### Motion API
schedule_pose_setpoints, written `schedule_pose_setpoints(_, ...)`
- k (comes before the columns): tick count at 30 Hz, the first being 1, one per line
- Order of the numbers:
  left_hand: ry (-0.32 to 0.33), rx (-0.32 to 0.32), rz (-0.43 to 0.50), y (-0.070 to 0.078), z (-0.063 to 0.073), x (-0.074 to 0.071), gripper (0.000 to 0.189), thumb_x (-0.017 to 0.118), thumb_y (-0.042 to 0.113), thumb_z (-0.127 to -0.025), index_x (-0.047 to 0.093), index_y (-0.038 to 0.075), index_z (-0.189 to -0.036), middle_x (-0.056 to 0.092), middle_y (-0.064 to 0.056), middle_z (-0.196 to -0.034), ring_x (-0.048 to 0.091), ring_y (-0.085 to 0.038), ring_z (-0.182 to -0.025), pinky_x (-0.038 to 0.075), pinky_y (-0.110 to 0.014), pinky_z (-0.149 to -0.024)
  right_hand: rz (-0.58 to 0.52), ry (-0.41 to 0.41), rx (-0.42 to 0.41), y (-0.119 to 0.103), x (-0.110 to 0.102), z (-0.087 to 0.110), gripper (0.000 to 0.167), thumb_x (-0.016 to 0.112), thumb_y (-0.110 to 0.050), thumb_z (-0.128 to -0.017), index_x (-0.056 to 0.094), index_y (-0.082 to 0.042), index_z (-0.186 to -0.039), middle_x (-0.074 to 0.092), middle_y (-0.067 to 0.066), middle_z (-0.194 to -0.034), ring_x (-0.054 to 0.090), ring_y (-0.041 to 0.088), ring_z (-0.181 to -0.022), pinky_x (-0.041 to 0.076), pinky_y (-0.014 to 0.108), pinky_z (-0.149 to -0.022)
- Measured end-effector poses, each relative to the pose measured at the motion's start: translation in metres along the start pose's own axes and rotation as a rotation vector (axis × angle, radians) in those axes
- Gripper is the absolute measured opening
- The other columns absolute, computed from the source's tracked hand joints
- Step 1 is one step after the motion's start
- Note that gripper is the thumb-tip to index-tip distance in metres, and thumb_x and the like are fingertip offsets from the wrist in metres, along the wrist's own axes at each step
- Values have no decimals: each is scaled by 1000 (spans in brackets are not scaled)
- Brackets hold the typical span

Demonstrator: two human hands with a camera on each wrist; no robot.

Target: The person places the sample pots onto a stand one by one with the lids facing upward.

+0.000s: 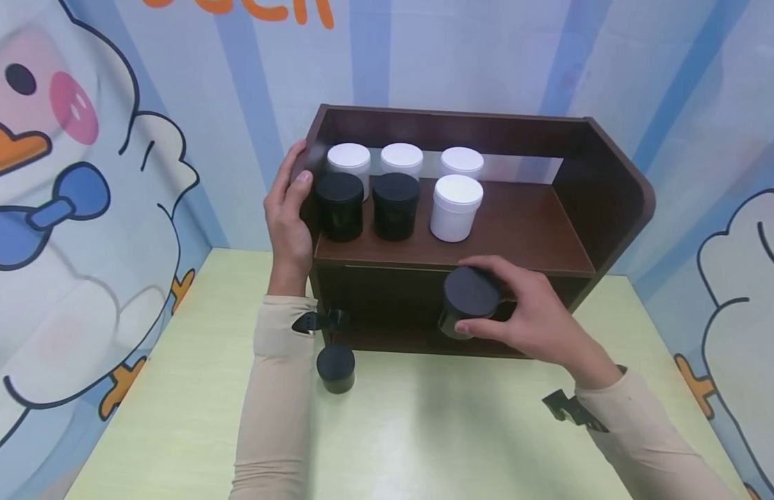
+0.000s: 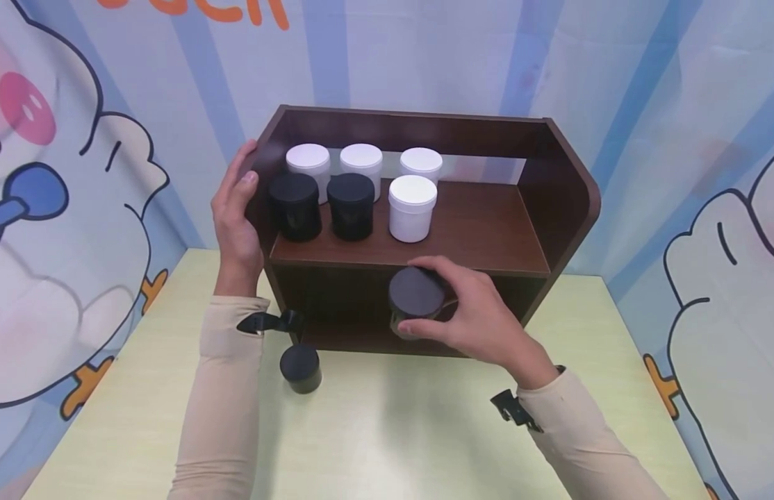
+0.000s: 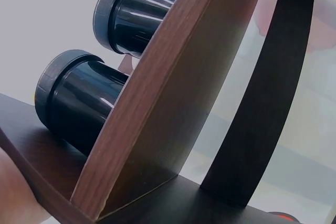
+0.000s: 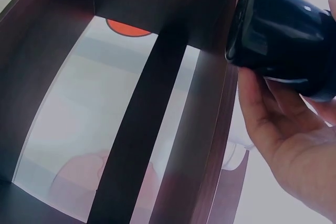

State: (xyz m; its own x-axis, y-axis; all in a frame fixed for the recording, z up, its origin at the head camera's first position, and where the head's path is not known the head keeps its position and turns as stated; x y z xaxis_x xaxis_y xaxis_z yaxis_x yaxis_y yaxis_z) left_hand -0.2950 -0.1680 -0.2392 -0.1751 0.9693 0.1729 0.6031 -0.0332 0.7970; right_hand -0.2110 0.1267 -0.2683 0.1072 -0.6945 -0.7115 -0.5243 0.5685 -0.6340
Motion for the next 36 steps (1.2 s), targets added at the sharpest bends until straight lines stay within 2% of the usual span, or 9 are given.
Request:
schedule_pose_setpoints(6,6,1,-4,0,0,0,52,45,28,-98,50,17,-149,52,-2,-152,48,-22,-139,43,-41,-114,40,98,62,3,-9,-1,70,89,-24,-74,57,-15,-135,68,8,-121,68,26,-100,53,43,-85)
schedule_pose_setpoints(16,7,1,-11,1,0,0,52,45,28,-98,50,17,-149,51,-3,-152,47,-22,-139,43,-41,-115,58,238,133,3,-25,0,66,87,-27,-77,57,-13,-134,66,11,-122,66,29,-103,52,45,-85)
schedule_pose_setpoints(22,7,-10,-7,0,0,0,52,45,29,-98,50,18,-149,51,-3,-152,48,-21,-137,44,-43,-114,66,290,192,4,-36,-1,67,86,-30,-79,56,-13,-135,66,13,-124,69,32,-101,53,38,-84)
schedule_pose_setpoints(30,7,-6,1,-1,0,0,52,45,28,-98,50,17,-149,51,-2,-152,48,-22,-138,44,-41,-114,48,352,229,6,-50,-3,66,84,-35,-80,56,-14,-135,64,12,-124,64,29,-100,47,23,-81)
schedule_pose_setpoints(33,8,-7,1,-1,0,0,52,45,28,-98,50,17,-149,51,-2,-152,48,-21,-138,43,-40,-114,48,365,239,9,-53,-5,65,84,-35,-81,56,-13,-135,64,12,-126,63,29,-102,47,24,-82)
schedule_pose_setpoints(36,7,-9,3,-2,0,0,52,45,28,-98,50,17,-149,51,-2,-152,48,-21,-138,44,-40,-114,52,373,251,12,-55,-7,65,83,-37,-81,55,-13,-136,63,12,-127,63,30,-103,48,30,-84)
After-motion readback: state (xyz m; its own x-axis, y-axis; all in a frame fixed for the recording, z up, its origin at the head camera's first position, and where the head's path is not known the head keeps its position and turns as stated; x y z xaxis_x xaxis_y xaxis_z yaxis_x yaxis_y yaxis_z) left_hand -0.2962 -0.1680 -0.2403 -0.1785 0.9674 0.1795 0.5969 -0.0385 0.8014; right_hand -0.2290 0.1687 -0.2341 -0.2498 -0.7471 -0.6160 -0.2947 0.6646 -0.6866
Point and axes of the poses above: each hand's wrist, its own z-axis away from the middle knuckle, its own x-axis out of the palm, y = z × x, the point moved 8 cm from there along -z, towards the middle knuckle
